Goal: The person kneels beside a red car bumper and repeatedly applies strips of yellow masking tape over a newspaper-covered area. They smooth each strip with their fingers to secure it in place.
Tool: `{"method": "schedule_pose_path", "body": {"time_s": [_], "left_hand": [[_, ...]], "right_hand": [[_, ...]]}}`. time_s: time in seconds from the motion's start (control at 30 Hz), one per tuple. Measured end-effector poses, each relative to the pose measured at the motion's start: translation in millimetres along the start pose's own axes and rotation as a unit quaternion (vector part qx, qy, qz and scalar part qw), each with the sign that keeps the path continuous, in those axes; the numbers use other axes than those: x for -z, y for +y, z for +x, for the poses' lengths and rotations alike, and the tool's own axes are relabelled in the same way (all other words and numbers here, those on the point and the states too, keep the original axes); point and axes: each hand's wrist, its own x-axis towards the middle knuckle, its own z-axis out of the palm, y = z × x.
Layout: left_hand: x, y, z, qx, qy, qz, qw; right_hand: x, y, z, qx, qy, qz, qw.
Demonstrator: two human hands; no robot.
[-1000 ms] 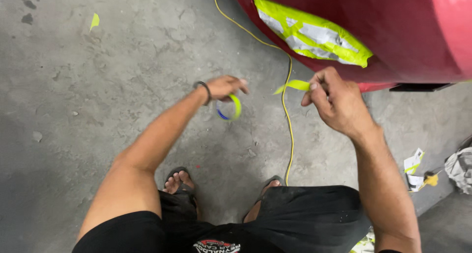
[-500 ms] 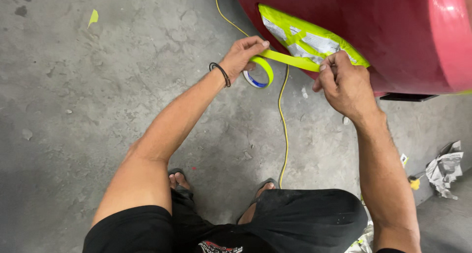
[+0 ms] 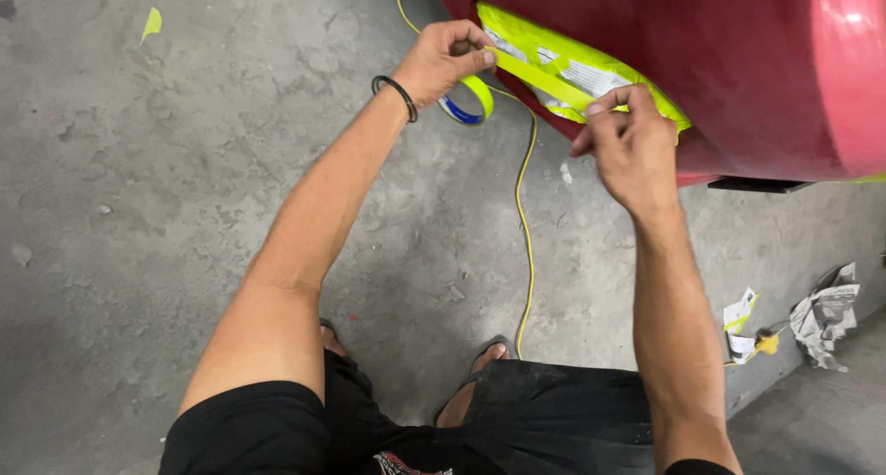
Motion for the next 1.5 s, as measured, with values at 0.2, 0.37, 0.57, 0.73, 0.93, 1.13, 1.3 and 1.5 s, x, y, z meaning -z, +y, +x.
{"method": "schedule_pose_path", "body": {"time_s": [0.2,0.37,0.57,0.73,0.93,1.13,1.3,1.5], "left_hand": [[-1,-9,20,-0.004,0.079,0.063,0.995],[-9,-15,37,-0.028,0.189,0.178,0.965],[-19,-20,43,-0.027,0.235,0.274,0.932],[-24,-28,46,-0.052,0.253,0.264,0.929],[-22,-39,50,-0.081,0.253,0.331,0.905],[-9,-47,48,0.021,0.348,0.394,0.851],[-7,-57,49,0.024,0.375,0.336,0.864],[-35,-66,41,-0.037,0.367,0.305,0.878]], "right_hand": [[-29,15,9,-0.040,0.101,0.021,0.994],[-46,24,18,-0.016,0.145,-0.010,0.989],[-42,28,21,-0.011,0.159,-0.064,0.985],[-42,28,22,-0.026,0.161,-0.020,0.986],[-43,26,19,-0.046,0.156,-0.028,0.986],[-55,19,9,-0.059,0.158,-0.004,0.986],[-51,26,9,-0.052,0.173,-0.008,0.983],[-40,40,20,-0.067,0.197,-0.013,0.978]]}}
